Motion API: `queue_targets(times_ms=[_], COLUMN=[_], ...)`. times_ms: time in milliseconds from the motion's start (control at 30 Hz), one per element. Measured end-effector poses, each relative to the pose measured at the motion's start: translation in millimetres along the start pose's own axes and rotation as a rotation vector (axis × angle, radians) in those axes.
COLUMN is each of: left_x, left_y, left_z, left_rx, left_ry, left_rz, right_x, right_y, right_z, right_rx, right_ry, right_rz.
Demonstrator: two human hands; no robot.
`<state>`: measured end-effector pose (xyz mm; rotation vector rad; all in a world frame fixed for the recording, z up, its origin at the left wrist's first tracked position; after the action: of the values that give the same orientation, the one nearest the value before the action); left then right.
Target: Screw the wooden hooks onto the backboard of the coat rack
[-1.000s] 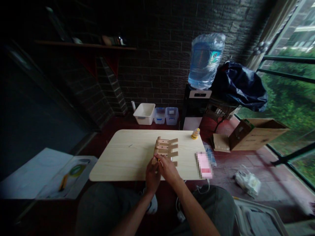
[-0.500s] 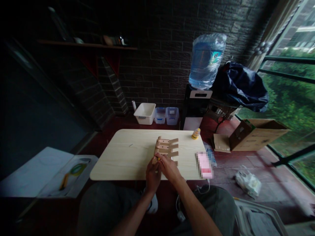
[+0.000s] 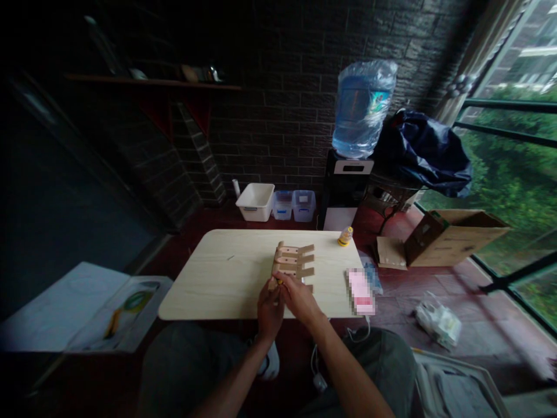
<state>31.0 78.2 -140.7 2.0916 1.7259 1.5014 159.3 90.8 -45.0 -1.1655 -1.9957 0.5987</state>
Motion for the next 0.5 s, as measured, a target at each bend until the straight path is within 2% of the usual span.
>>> queue_targets(times_ms=[500], left_x=[-0.7], left_y=[-0.8], left_z=[0.7], left_rx=[-0.003], left_ry=[0.003], left_rz=[0.008], right_x=[3.2], right_y=[-1.1], right_z=[0.9], right_rx=[0.02], right_ry=[0.003], right_rz=[-0.019])
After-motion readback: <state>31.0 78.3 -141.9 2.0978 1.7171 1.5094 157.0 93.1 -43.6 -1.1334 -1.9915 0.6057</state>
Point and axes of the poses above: each hand's wrist, its own x-axis towards the middle knuckle, its own z-axis out of the palm, y = z × x, the point moved 3 cm from there along x, towards the middle knuckle, and after that the axes turned 6 degrees about z, right-handed, at the moved point
